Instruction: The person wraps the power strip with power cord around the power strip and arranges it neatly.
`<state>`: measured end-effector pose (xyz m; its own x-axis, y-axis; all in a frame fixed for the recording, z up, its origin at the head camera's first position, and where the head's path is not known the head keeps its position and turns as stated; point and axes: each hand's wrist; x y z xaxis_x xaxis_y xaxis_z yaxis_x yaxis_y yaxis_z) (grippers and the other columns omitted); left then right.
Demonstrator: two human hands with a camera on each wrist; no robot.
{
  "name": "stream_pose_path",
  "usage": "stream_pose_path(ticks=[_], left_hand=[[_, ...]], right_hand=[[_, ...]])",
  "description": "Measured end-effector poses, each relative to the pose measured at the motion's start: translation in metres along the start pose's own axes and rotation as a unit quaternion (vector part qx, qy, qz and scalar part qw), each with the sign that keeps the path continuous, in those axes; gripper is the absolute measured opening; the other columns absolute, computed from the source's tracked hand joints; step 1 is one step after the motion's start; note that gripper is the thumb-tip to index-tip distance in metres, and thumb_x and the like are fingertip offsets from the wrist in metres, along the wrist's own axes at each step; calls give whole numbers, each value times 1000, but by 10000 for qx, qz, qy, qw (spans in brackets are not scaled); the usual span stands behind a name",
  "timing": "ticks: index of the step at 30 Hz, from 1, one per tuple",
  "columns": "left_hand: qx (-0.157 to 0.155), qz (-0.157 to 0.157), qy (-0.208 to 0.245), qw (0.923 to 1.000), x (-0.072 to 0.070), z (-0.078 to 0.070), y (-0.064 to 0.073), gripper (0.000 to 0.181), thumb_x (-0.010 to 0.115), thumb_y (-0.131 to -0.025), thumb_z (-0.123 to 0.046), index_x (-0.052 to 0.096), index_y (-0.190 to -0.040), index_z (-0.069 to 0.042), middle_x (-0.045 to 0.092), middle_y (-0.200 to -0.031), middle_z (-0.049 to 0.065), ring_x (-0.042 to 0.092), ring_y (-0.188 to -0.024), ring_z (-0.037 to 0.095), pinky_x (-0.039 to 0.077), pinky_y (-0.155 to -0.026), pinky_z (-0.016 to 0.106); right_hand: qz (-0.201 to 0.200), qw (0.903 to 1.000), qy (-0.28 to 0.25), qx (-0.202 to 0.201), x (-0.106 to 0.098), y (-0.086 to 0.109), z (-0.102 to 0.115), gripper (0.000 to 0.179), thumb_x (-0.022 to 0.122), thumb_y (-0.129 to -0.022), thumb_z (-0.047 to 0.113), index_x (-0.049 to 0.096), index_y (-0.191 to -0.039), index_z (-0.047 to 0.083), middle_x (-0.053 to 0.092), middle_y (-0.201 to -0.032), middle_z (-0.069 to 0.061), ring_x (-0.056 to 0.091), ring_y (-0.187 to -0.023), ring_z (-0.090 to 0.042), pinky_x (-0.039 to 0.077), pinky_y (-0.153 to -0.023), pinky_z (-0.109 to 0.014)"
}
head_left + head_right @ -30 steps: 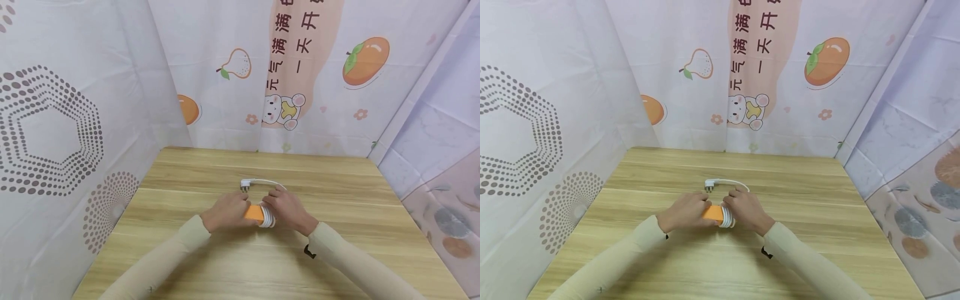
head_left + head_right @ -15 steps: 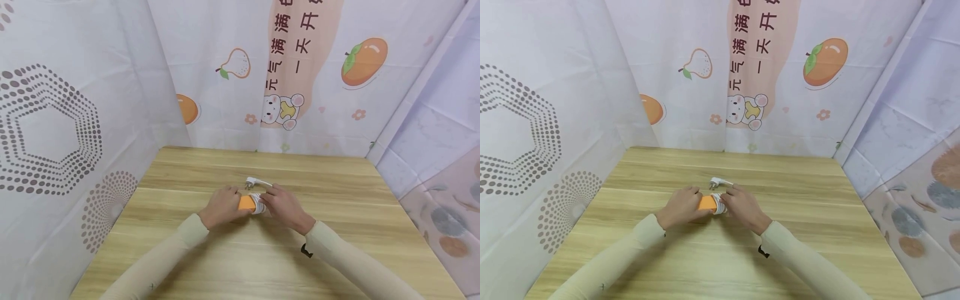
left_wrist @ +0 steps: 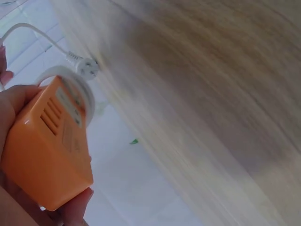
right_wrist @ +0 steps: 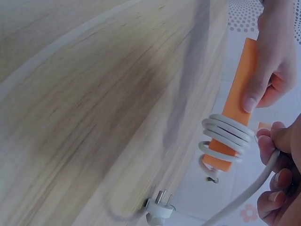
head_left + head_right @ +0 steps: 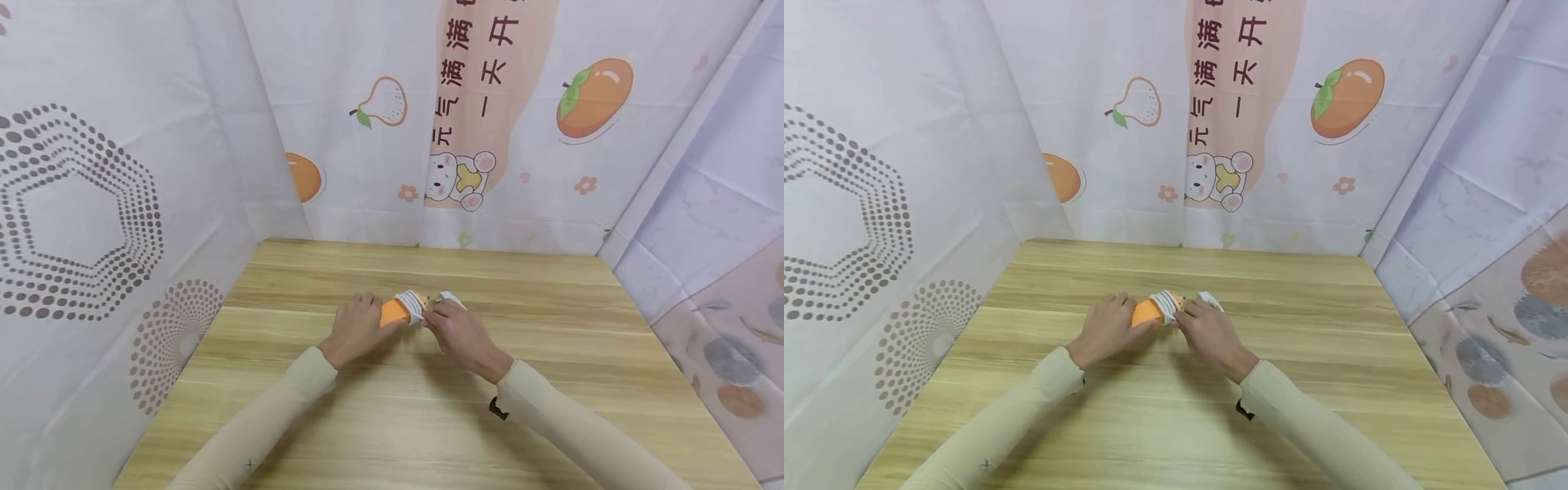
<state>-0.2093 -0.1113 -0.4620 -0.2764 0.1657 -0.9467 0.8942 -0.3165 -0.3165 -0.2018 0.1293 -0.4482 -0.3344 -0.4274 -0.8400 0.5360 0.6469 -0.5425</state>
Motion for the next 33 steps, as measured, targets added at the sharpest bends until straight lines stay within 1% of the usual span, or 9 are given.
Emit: stream_pose_path(ticks=[3, 6, 10, 16, 21, 26, 28, 30, 33], left_hand=[[-25, -179, 92, 9998, 0, 0, 0, 67, 64, -91, -69, 70, -94, -2, 59, -84, 7, 53, -68, 21, 43, -48, 33], [-174, -255, 299, 9991, 1, 1, -1, 67, 62, -92, -70, 70, -95, -3, 60, -85, 6, 52, -68, 20, 42, -48, 32], [-423, -268, 902, 9947, -2, 2, -2, 66, 61, -92, -71, 71, -94, -6, 62, -87, 3, 52, -67, 17, 40, -50, 31], [-700, -287, 1920, 9785, -12, 2, -2, 60, 65, -93, -65, 72, -97, -5, 61, -82, 0, 52, -63, 15, 39, -51, 30], [-915, -39, 2452, 9651, -14, 2, -2, 58, 63, -94, -64, 73, -98, -8, 63, -85, -1, 54, -64, 14, 41, -53, 31], [-925, 50, 2916, 9521, -15, 2, -1, 57, 61, -95, -65, 74, -93, -9, 60, -78, -2, 54, -61, 14, 42, -53, 32], [-938, 70, 3177, 9435, -15, 2, -1, 57, 61, -95, -65, 74, -92, -10, 60, -76, -3, 53, -60, 13, 42, -53, 31], [-988, 139, 3475, 9324, -15, 2, 0, 59, 60, -96, -66, 72, -87, -9, 58, -71, -3, 52, -56, 13, 40, -51, 29], [-1190, 277, 4047, 9063, -16, 1, 0, 60, 61, -95, -66, 73, -89, -8, 62, -70, -1, 55, -54, 14, 43, -49, 29]], right_hand=[[0, 10000, -37, 44, -1, 0, 1, 14, 74, -96, 12, 77, -107, 4, 69, -86, -1, 62, -79, -18, 53, -59, -29], [13, 10000, -22, 56, -1, 0, 1, 14, 75, -96, 13, 77, -106, 4, 70, -86, -2, 63, -78, -18, 53, -60, -29], [-67, 10000, 19, 53, -1, -1, 0, 12, 75, -95, 13, 76, -103, 4, 69, -85, -3, 63, -76, -17, 52, -57, -28], [-103, 9996, -173, 175, 0, -4, 0, 9, 72, -98, 13, 75, -97, 4, 68, -86, -3, 63, -78, -18, 54, -60, -30], [-150, 9990, -294, 304, 0, -4, 1, 10, 73, -97, 12, 76, -99, 3, 69, -85, -3, 64, -75, -17, 54, -60, -30], [-235, 9979, -485, 346, 1, -5, 1, 10, 72, -98, 13, 76, -97, 4, 74, -92, -4, 66, -77, -17, 55, -62, -31], [-277, 9973, -568, 370, 1, -6, 1, 10, 70, -99, 13, 73, -93, 5, 72, -87, -3, 63, -72, -16, 53, -61, -31], [-323, 9966, -661, 377, 2, -6, 2, 11, 70, -99, 13, 71, -90, 6, 69, -83, -1, 59, -66, -13, 51, -58, -30], [-361, 9953, -784, 430, 2, -6, 3, 14, 70, -99, 12, 66, -87, 7, 61, -74, 3, 50, -59, -8, 46, -55, -27]])
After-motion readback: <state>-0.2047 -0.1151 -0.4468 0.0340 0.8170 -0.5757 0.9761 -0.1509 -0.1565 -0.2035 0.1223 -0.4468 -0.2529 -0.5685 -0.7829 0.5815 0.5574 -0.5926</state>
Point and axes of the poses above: each hand's wrist, its own y-axis away from the middle knuckle, its own x-axis out of the palm, z = x × y
